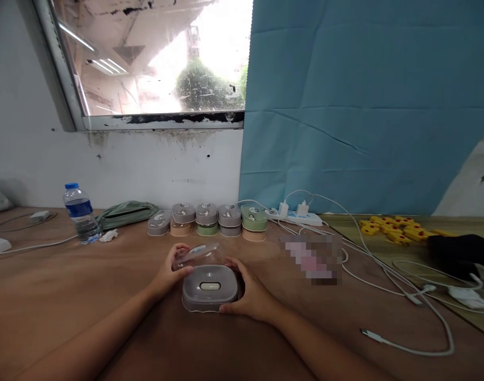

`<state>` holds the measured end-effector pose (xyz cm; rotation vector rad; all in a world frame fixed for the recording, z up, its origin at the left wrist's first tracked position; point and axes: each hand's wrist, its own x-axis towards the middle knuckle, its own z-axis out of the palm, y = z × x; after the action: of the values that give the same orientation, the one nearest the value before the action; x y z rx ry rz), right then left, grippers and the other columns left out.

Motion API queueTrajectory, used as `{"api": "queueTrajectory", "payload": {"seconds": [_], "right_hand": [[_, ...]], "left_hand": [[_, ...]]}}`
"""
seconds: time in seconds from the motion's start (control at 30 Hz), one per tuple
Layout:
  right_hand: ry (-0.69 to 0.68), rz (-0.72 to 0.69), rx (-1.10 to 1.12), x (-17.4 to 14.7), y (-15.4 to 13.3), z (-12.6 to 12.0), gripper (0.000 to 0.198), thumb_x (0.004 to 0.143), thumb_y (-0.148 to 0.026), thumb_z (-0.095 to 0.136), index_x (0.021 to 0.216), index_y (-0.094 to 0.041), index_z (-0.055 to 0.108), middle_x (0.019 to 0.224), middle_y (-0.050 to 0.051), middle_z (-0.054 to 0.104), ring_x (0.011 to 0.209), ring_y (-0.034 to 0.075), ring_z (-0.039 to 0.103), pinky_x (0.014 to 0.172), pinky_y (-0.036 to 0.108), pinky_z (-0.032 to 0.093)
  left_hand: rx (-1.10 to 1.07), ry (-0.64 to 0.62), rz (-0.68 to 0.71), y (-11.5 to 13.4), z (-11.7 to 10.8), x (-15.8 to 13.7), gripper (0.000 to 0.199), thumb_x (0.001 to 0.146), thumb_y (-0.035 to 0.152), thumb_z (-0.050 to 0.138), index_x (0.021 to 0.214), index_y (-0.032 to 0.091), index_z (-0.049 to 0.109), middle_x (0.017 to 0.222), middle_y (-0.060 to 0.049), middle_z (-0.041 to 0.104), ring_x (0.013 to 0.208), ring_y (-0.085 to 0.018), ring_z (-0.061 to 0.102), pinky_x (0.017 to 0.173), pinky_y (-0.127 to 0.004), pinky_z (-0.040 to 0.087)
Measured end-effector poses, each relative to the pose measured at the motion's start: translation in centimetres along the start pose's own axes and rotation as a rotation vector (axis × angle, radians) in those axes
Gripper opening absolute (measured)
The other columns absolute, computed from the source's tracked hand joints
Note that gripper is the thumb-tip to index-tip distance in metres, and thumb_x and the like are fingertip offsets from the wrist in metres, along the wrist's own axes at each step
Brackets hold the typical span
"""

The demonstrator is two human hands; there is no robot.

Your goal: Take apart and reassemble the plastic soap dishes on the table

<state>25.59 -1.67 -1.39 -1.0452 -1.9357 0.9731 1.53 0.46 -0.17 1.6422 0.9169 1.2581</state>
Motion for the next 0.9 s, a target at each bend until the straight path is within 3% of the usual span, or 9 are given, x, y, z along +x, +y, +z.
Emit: {"api": "queueTrajectory", "payload": {"seconds": [0.1, 0.2, 0.33, 0.5, 0.63, 0.9], "right_hand": [[-0.002, -0.027, -0.013, 0.0, -0.2, -0.1, 0.090, 0.047, -0.033, 0.081, 0.122, -0.021, 0.034, 0.125, 0.012, 0.044, 0.117, 0.028, 0.040, 0.100, 0.043, 0.032], [0.007, -0.056, -0.022, 0.0, -0.3, -0.2, 0.083, 0.047, -0.031, 0.080, 0.118, -0.022, 0.038, 0.121, 0.011, 0.047, 0.113, 0.027, 0.044, 0.097, 0.042, 0.035], [0.026, -0.067, 0.001, 0.1, 0.0, -0.4, 0.078, 0.047, -0.030, 0.080, 0.114, -0.022, 0.041, 0.116, 0.009, 0.050, 0.108, 0.026, 0.048, 0.093, 0.039, 0.039], [0.020, -0.059, 0.018, 0.3, 0.2, -0.7, 0.071, 0.047, -0.032, 0.080, 0.108, -0.021, 0.046, 0.110, 0.007, 0.053, 0.099, 0.026, 0.052, 0.086, 0.036, 0.044], [0.057, -0.103, -0.004, 0.4, 0.0, -0.7, 0.062, 0.045, -0.035, 0.080, 0.099, -0.021, 0.052, 0.112, 0.008, 0.051, 0.103, 0.027, 0.050, 0.090, 0.037, 0.040], [0.150, -0.046, 0.228, 0.6, 0.2, -0.8, 0.052, 0.051, -0.041, 0.077, 0.091, -0.022, 0.050, 0.108, 0.007, 0.054, 0.102, 0.026, 0.051, 0.083, 0.034, 0.043]], "left_hand": [[0.146, 0.154, -0.026, -0.5, -0.9, 0.5, 0.046, 0.064, 0.041, 0.062, 0.098, 0.021, 0.040, 0.100, -0.005, 0.054, 0.096, -0.019, 0.053, 0.084, -0.030, 0.040], [0.442, 0.260, -0.059, -1.0, -1.8, 0.8, 0.052, 0.060, 0.048, 0.063, 0.099, 0.021, 0.043, 0.102, -0.006, 0.052, 0.099, -0.023, 0.050, 0.086, -0.034, 0.038], [0.781, 0.252, -0.115, -1.1, -2.4, 0.8, 0.065, 0.051, 0.055, 0.067, 0.104, 0.022, 0.046, 0.103, -0.008, 0.051, 0.105, -0.029, 0.045, 0.088, -0.040, 0.035], [0.843, 0.178, -0.143, -1.0, -2.3, 0.8, 0.066, 0.053, 0.056, 0.064, 0.105, 0.020, 0.045, 0.104, -0.008, 0.050, 0.106, -0.028, 0.045, 0.089, -0.037, 0.035], [0.857, 0.151, -0.176, -0.9, -2.3, 0.7, 0.067, 0.053, 0.058, 0.062, 0.106, 0.021, 0.045, 0.104, -0.009, 0.052, 0.105, -0.029, 0.045, 0.086, -0.036, 0.036], [0.938, 0.093, -0.187, -0.9, -2.5, 0.6, 0.065, 0.053, 0.058, 0.061, 0.104, 0.021, 0.046, 0.109, -0.009, 0.052, 0.104, -0.030, 0.044, 0.086, -0.038, 0.032]]}}
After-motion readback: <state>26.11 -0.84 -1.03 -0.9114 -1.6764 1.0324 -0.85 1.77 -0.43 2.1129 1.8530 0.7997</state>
